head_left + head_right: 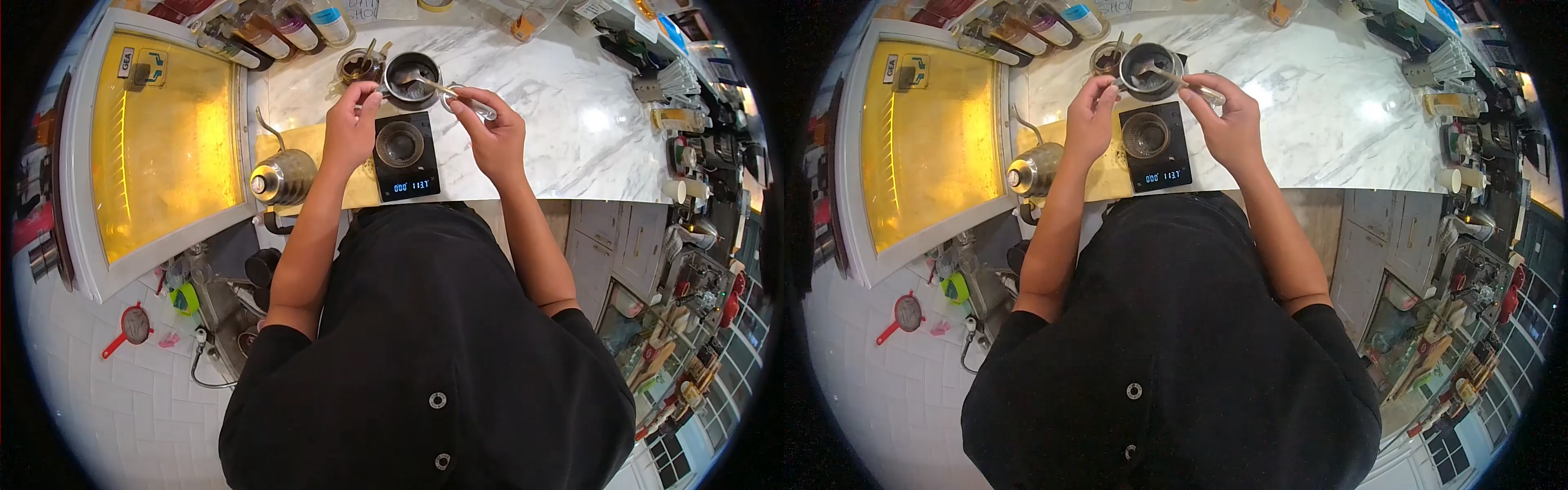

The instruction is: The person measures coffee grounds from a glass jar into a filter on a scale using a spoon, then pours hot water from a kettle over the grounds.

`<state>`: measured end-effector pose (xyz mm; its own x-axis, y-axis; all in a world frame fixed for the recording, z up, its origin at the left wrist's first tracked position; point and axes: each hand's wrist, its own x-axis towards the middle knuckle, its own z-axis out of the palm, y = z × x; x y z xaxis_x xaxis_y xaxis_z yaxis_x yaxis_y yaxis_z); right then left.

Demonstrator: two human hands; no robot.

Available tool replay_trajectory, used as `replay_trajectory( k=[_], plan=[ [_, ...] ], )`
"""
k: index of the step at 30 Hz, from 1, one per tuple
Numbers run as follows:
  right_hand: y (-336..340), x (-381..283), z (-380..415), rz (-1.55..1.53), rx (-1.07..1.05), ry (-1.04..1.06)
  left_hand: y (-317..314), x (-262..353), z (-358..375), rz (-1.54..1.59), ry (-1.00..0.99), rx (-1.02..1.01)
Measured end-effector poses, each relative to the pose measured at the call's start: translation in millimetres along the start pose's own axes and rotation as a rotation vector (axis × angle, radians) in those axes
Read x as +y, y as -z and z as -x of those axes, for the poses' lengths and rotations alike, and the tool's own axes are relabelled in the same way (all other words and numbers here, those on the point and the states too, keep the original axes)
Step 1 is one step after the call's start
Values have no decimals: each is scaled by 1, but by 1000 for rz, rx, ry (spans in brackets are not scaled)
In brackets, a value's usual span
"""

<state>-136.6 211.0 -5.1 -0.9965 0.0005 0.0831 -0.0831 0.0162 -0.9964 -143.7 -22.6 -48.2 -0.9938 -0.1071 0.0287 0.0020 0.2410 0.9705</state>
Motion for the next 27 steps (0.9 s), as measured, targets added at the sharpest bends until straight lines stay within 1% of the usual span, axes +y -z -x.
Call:
replay_trajectory(
  k=[2,5,7,9,10,13,15,19,23,26,27],
  plan=[
    [1,-3,7,-34,-6,15,5,6,15,-6,-10,19],
    [4,-2,22,46,-56,65,12,13,40,-23,-9,36],
    [3,-4,34,26,-71,24,16,16,55,-32,2,37],
    [2,0,44,30,-84,0,18,17,67,-63,61,26],
    [2,4,48,33,-97,-12,17,12,71,-40,50,29],
    [1,10,57,69,-122,-42,17,0,80,-59,85,22],
    [2,12,59,114,-184,-44,15,-5,85,-45,106,20],
    [2,11,61,177,-210,-41,12,-14,91,-46,130,7],
    [0,13,64,176,-203,-48,9,-28,95,0,143,27],
    [1,14,65,159,-191,-43,12,-26,96,33,162,2],
    [1,14,65,175,-193,-31,12,-25,96,13,134,2]
  ],
)
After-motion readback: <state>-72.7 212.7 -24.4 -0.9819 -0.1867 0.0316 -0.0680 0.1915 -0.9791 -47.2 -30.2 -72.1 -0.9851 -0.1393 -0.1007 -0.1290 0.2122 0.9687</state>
